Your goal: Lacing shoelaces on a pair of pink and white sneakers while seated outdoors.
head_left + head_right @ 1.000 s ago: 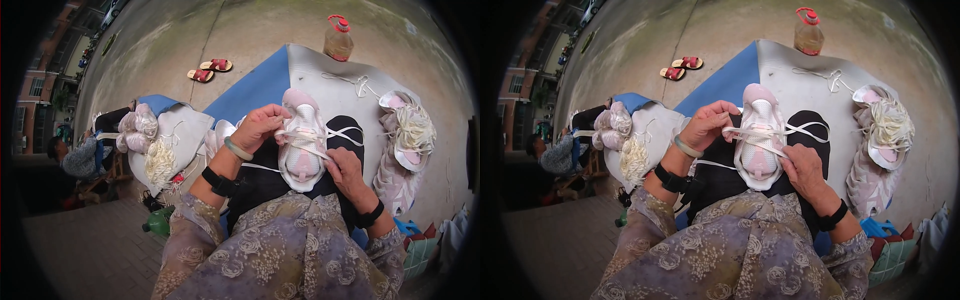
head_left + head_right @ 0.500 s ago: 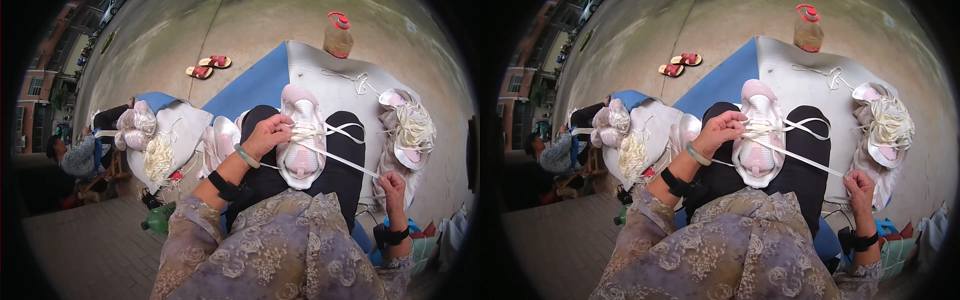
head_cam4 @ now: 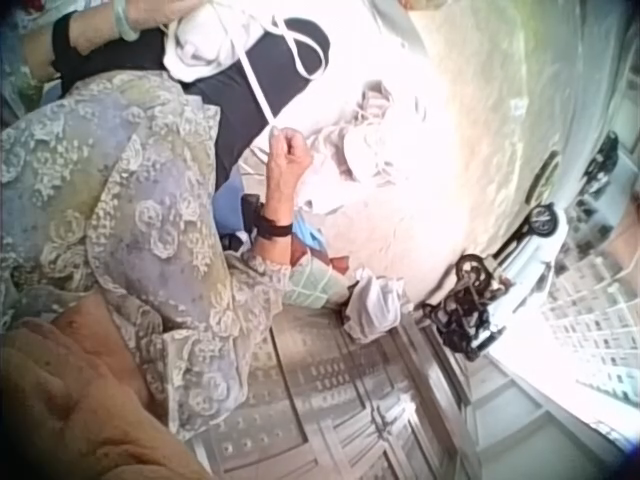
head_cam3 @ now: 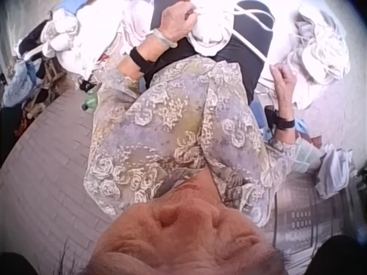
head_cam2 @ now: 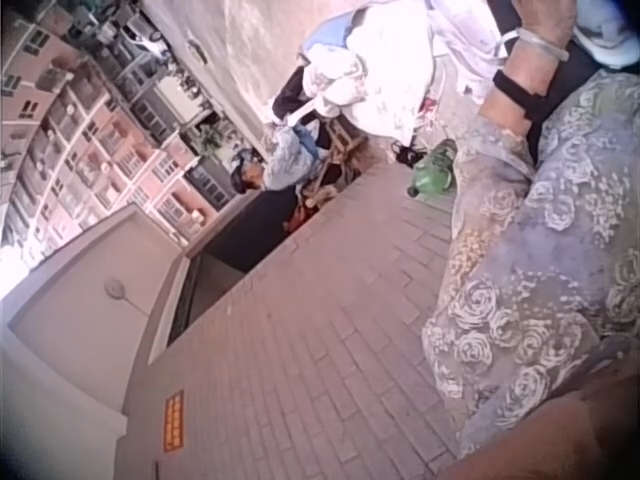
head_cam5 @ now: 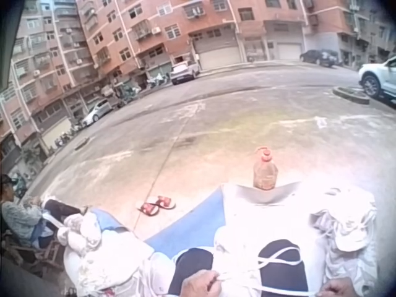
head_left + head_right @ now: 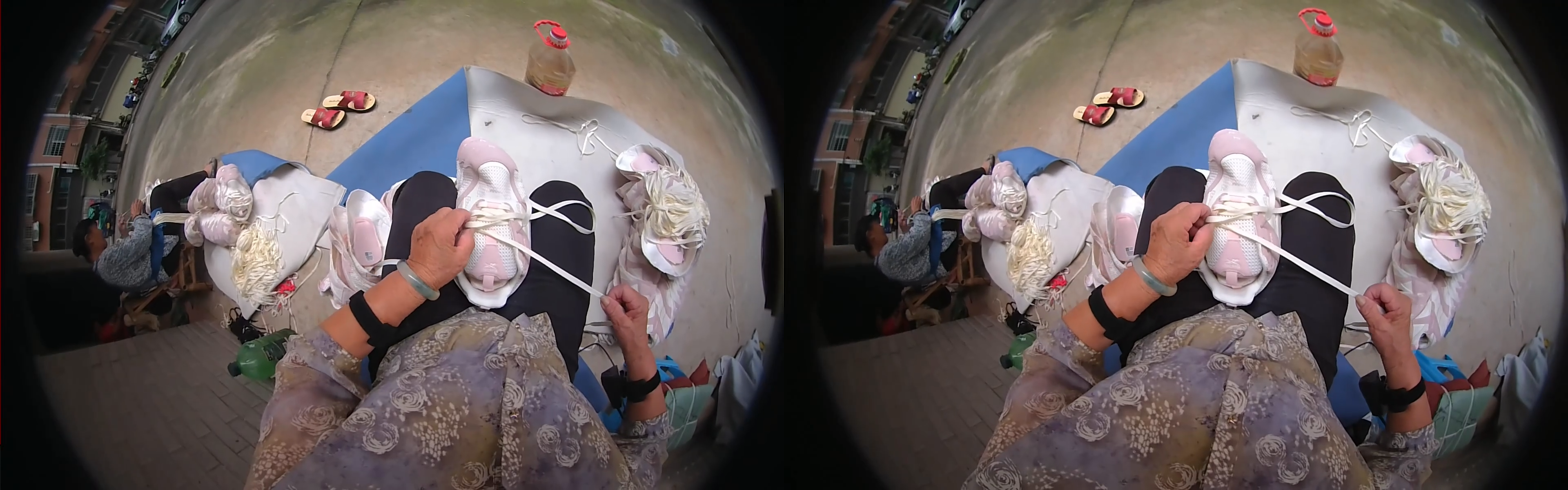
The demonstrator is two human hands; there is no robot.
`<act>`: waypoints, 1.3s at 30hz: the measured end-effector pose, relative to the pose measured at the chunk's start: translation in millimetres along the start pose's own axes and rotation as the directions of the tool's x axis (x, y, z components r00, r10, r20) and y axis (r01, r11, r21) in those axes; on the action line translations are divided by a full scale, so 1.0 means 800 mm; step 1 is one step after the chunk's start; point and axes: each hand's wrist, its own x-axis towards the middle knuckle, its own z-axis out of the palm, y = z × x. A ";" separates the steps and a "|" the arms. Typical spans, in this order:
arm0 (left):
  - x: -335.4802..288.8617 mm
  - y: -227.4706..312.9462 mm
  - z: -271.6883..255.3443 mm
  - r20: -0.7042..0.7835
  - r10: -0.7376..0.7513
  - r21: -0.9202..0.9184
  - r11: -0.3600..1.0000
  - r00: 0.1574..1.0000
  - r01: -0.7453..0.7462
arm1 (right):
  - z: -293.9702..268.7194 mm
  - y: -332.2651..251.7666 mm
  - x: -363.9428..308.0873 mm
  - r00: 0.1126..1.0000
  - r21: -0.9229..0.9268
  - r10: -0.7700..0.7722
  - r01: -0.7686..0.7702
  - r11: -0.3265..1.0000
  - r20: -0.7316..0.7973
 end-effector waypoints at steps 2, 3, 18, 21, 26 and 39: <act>-0.001 0.003 0.004 -0.036 0.072 0.055 0.996 0.997 -0.070 | 0.004 -0.006 0.000 0.999 -0.019 -0.041 0.041 0.999 0.010; 0.000 0.004 0.005 -0.068 0.148 0.113 0.984 0.987 -0.139 | 0.005 -0.009 -0.001 0.999 0.012 -0.026 0.026 1.000 0.022; 0.017 0.013 0.009 -0.034 0.346 0.314 0.894 0.938 -0.319 | 0.033 -0.054 0.007 0.981 -0.017 -0.187 0.188 0.982 0.052; 0.048 0.039 0.002 -0.016 0.429 0.239 0.879 0.903 -0.413 | 0.046 -0.064 0.015 0.983 0.034 -0.161 0.159 0.987 0.086; 0.076 0.047 -0.016 0.440 0.185 0.225 0.925 0.879 -0.307 | 0.066 -0.075 0.021 0.952 0.069 -0.273 0.265 0.962 0.138; 0.042 -0.015 -0.033 0.342 -0.045 -0.231 0.964 0.939 0.131 | 0.052 -0.060 0.016 0.991 0.085 -0.117 0.111 0.990 0.072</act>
